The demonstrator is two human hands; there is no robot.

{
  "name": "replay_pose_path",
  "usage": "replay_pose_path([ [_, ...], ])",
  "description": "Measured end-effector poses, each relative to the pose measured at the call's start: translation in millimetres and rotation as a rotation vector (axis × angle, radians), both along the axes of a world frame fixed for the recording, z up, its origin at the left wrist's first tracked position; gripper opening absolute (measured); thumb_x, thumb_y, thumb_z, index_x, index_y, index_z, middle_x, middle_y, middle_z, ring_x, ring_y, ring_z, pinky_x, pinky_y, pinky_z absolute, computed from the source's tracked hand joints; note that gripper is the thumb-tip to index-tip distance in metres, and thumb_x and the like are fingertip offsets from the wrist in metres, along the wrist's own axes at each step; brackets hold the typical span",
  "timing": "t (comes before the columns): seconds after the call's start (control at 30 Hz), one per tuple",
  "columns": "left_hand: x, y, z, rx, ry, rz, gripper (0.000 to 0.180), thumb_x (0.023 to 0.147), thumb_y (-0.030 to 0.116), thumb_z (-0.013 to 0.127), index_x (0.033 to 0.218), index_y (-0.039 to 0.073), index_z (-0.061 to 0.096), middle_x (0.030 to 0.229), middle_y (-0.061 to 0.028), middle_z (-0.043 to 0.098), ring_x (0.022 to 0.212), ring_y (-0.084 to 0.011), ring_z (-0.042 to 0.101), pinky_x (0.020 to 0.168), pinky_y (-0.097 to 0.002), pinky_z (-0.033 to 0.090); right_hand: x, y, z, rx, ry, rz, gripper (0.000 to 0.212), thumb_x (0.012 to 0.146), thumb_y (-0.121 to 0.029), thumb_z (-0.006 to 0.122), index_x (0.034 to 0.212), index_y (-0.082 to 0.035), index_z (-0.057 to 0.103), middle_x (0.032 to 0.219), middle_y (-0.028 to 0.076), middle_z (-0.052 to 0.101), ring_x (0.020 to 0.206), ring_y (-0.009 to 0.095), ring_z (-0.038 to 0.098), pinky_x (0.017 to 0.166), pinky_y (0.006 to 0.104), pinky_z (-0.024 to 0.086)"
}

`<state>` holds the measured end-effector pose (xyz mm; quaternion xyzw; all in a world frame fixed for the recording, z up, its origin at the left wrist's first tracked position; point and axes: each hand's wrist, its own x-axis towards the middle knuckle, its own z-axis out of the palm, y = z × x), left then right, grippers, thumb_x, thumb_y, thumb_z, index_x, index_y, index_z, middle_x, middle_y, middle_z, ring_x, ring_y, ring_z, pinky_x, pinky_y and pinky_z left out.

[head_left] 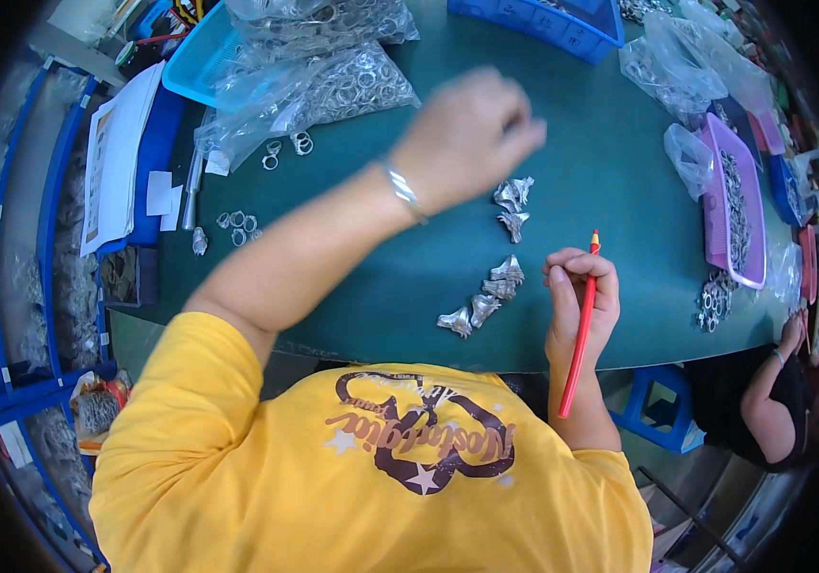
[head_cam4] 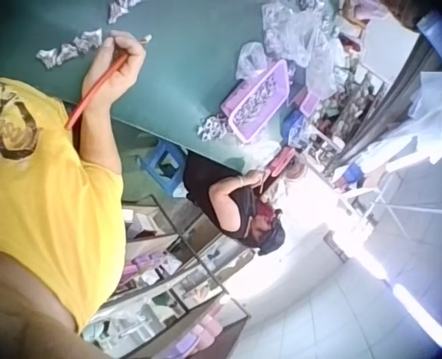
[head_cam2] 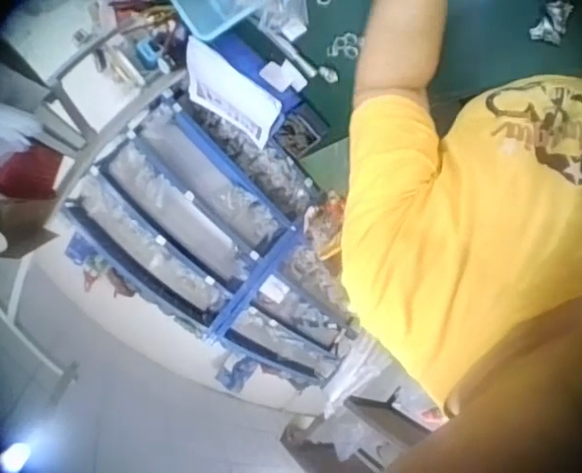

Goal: The person uses a red tool to press small circular metal components into larger irregular metal pieces on a green table, while occasionally reaching for more components from plastic bags.

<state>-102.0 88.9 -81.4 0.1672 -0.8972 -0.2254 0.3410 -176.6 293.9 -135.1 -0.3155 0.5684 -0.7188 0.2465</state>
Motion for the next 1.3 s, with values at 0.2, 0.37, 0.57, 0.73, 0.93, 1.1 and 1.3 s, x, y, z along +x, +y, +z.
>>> replay_pose_path([
  [0.2, 17.0, 26.8, -104.8, 0.280, -0.007, -0.024, 0.019, 0.074, 0.018, 0.071, 0.078, 0.001, 0.063, 0.090, -0.0121, 0.057, 0.084, -0.0265, 0.056, 0.075, -0.0337, 0.046, 5.0, -2.3, -1.3, 0.020, 0.031, 0.027, 0.019, 0.081, 0.011, 0.055, 0.092, -0.003, 0.049, 0.098, 0.010, 0.058, 0.081, 0.009, 0.053, 0.071, 0.0204, 0.044],
  [0.37, 58.1, 52.1, -86.4, 1.074, 0.083, -0.187, 0.009, 0.079, 0.002, 0.068, 0.084, 0.000, 0.060, 0.102, -0.0085, 0.059, 0.084, -0.0105, 0.059, 0.071, -0.0220, 0.050, 12.6, -13.1, -14.4, 0.034, 0.294, 0.057, 0.026, 0.073, 0.011, 0.062, 0.093, -0.002, 0.052, 0.100, 0.011, 0.058, 0.079, 0.011, 0.051, 0.071, 0.0220, 0.044],
  [0.57, 96.5, 76.3, -75.0, 1.404, 0.117, -0.126, 0.021, 0.082, -0.001, 0.063, 0.103, -0.003, 0.057, 0.107, -0.0096, 0.058, 0.084, -0.0117, 0.060, 0.072, -0.0224, 0.052, 26.1, -28.2, -15.9, 0.197, 0.440, 0.205, 0.029, 0.069, 0.003, 0.071, 0.091, -0.005, 0.055, 0.100, 0.014, 0.060, 0.083, 0.024, 0.057, 0.072, 0.0304, 0.046],
  [0.73, 111.5, 76.2, -77.8, 1.177, 0.062, -0.073, 0.021, 0.085, -0.005, 0.055, 0.105, -0.004, 0.058, 0.109, -0.0118, 0.058, 0.083, -0.0136, 0.062, 0.072, -0.0238, 0.052, 22.7, -26.8, -18.2, 0.287, 0.560, 0.344, 0.026, 0.068, 0.002, 0.071, 0.089, -0.005, 0.056, 0.091, 0.011, 0.062, 0.080, 0.028, 0.057, 0.070, 0.0360, 0.045],
  [0.93, 115.3, 76.6, -83.1, 1.268, 0.070, -0.086, 0.020, 0.084, -0.006, 0.055, 0.104, -0.004, 0.055, 0.115, -0.0134, 0.054, 0.090, -0.0149, 0.060, 0.076, -0.0253, 0.051, 26.5, -36.6, -8.2, 0.177, 0.621, 0.392, 0.024, 0.068, 0.002, 0.070, 0.086, -0.005, 0.056, 0.077, 0.008, 0.057, 0.073, 0.027, 0.054, 0.064, 0.0355, 0.043],
  [1.1, 113.0, 75.6, -75.1, 1.501, 0.187, -0.132, 0.021, 0.084, -0.004, 0.057, 0.105, -0.003, 0.054, 0.110, -0.0126, 0.056, 0.094, -0.0143, 0.058, 0.079, -0.0267, 0.050, 25.1, -30.9, -12.5, 0.271, 0.514, 0.411, 0.031, 0.064, -0.005, 0.077, 0.086, -0.004, 0.055, 0.081, 0.008, 0.058, 0.072, 0.025, 0.054, 0.061, 0.0331, 0.043],
  [1.3, 115.5, 74.7, -71.8, 1.576, 0.132, -0.139, 0.026, 0.084, 0.000, 0.061, 0.108, -0.001, 0.053, 0.105, -0.0095, 0.057, 0.087, -0.0126, 0.059, 0.076, -0.0241, 0.050, 29.6, -30.7, -9.3, 0.189, 0.559, 0.382, 0.037, 0.061, -0.007, 0.081, 0.083, -0.004, 0.051, 0.081, 0.010, 0.058, 0.070, 0.024, 0.054, 0.061, 0.0316, 0.044],
])
